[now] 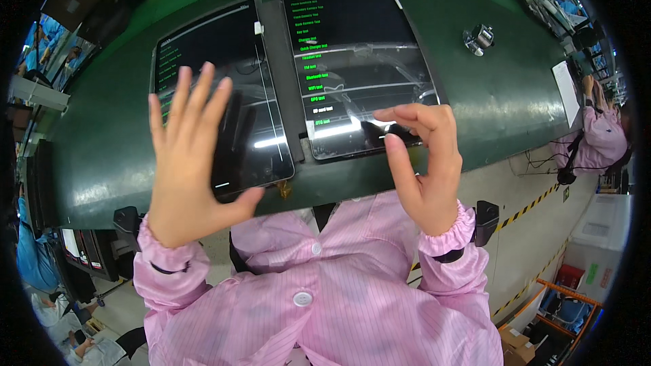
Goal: The worker is testing the screens and hardware functionality of multiple tablet devices by swiping, tapping icons, and observing the display outputs on an industrial assembly line.
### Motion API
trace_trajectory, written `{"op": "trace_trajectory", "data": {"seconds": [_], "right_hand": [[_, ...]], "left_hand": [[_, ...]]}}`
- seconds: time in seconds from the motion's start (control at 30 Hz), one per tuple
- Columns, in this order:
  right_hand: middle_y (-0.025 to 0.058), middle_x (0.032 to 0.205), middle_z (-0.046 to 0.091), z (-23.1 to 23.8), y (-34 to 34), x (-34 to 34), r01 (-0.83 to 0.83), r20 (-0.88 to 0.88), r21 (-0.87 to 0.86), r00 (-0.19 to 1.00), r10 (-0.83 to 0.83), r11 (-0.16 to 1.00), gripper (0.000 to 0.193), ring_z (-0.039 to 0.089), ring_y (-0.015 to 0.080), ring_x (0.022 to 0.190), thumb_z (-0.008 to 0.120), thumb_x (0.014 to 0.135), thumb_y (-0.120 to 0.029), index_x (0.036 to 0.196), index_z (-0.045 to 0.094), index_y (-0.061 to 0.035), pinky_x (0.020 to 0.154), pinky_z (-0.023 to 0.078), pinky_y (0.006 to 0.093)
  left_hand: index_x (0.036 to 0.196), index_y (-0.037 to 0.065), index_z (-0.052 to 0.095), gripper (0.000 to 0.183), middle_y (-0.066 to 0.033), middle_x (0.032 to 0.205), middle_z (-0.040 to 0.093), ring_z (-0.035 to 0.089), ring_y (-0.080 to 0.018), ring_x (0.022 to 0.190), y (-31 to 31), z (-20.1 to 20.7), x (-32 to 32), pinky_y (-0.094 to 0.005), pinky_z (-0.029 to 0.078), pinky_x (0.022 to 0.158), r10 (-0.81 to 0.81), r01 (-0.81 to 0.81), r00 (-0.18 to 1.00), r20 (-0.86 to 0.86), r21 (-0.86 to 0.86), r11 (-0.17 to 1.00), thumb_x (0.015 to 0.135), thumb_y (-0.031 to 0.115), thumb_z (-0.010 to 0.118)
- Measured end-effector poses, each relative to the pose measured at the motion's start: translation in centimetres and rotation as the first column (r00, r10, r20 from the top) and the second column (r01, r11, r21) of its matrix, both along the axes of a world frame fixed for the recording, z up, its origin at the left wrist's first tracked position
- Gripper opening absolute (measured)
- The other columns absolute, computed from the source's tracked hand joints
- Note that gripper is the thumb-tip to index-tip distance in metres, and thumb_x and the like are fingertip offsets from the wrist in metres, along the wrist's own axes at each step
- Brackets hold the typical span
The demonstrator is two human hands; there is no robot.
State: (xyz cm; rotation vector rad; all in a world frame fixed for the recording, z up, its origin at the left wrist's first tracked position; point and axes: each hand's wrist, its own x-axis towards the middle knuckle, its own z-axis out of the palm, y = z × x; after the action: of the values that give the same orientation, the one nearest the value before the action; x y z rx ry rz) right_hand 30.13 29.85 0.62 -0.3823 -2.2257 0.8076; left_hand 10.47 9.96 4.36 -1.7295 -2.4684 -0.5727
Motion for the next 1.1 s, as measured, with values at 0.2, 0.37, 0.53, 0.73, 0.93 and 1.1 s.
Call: {"op": "trace_trajectory", "data": {"seconds": [0.2,0.37,0.53,0.73,0.93,1.1], "right_hand": [[0.0068,0.112,0.067,-0.4,1.3,-1.4,-0.124,0.124,0.139,0.987,0.107,0.983,0.033,0.048,0.0276,0.098,0.057,0.085,0.002,0.118,0.056,-0.0023,0.089,0.042,0.0359],[0.0151,0.116,0.065,-1.2,1.4,0.8,-0.018,-0.07,-0.036,0.997,0.016,0.999,0.022,0.05,0.0222,0.104,0.048,0.091,0.002,0.113,0.054,0.0004,0.098,0.04,0.0353],[0.0193,0.118,0.063,-2.7,2.6,2.0,0.091,-0.083,-0.16,0.991,-0.105,0.983,0.02,0.056,0.0228,0.108,0.042,0.096,0.001,0.115,0.048,-0.0019,0.102,0.038,0.0354],[0.0176,0.133,0.058,-3.5,4.8,3.9,0.304,-0.001,0.042,0.953,-0.304,0.952,0.029,0.051,0.0248,0.125,0.049,0.098,-0.01,0.127,0.047,-0.0045,0.108,0.033,0.0381],[0.0202,0.148,0.044,-4.2,7.9,4.3,0.1,0.129,-0.146,0.988,-0.081,0.984,0.06,0.041,0.0302,0.139,0.036,0.107,-0.042,0.152,0.028,-0.0041,0.117,0.027,0.0421],[0.0232,0.144,0.047,-4.0,7.2,3.5,0.07,0.046,-0.229,0.997,-0.061,0.971,0.066,0.049,0.031,0.131,0.042,0.105,-0.046,0.151,0.028,-0.0021,0.112,0.034,0.0396]], "left_hand": [[0.142,0.006,0.049,0.063,-0.019,0.152,0.04,0.025,-0.0399,0.148,-5.6,-1.6,-3.1,-0.0604,0.007,0.117,0.249,-0.23,0.966,-0.07,0.212,0.95,0.089,0.041,0.051],[0.127,0.004,0.062,0.049,-0.0205,0.146,0.046,0.034,-0.0406,0.141,-9.0,-3.7,-1.3,-0.0547,0.019,0.116,0.37,-0.359,0.929,0.029,0.325,0.875,0.097,0.036,0.042],[0.121,0.007,0.068,0.045,-0.022,0.147,0.044,0.034,-0.0416,0.14,-9.5,-5.5,-0.4,-0.0556,0.018,0.116,0.309,-0.312,0.949,0.063,0.338,0.888,0.095,0.034,0.042],[0.152,0.009,0.031,0.103,-0.0277,0.156,0.028,0.027,-0.044,0.146,-10.0,-6.0,-1.4,-0.0592,0.012,0.117,0.171,-0.238,0.963,0.208,0.36,0.902,0.072,0.059,0.074],[0.157,0.001,0.005,0.147,-0.0251,0.156,0.033,0.045,-0.0349,0.138,-8.2,-6.1,-1.4,-0.0433,0.036,0.113,0.246,-0.339,0.892,0.38,0.203,0.919,0.05,0.041,0.097],[0.158,0.007,0.01,0.143,-0.0225,0.151,0.042,0.046,-0.0366,0.136,-7.1,-5.7,-1.4,-0.0452,0.038,0.113,0.289,-0.379,0.893,0.344,0.232,0.896,0.047,0.033,0.097]]}}
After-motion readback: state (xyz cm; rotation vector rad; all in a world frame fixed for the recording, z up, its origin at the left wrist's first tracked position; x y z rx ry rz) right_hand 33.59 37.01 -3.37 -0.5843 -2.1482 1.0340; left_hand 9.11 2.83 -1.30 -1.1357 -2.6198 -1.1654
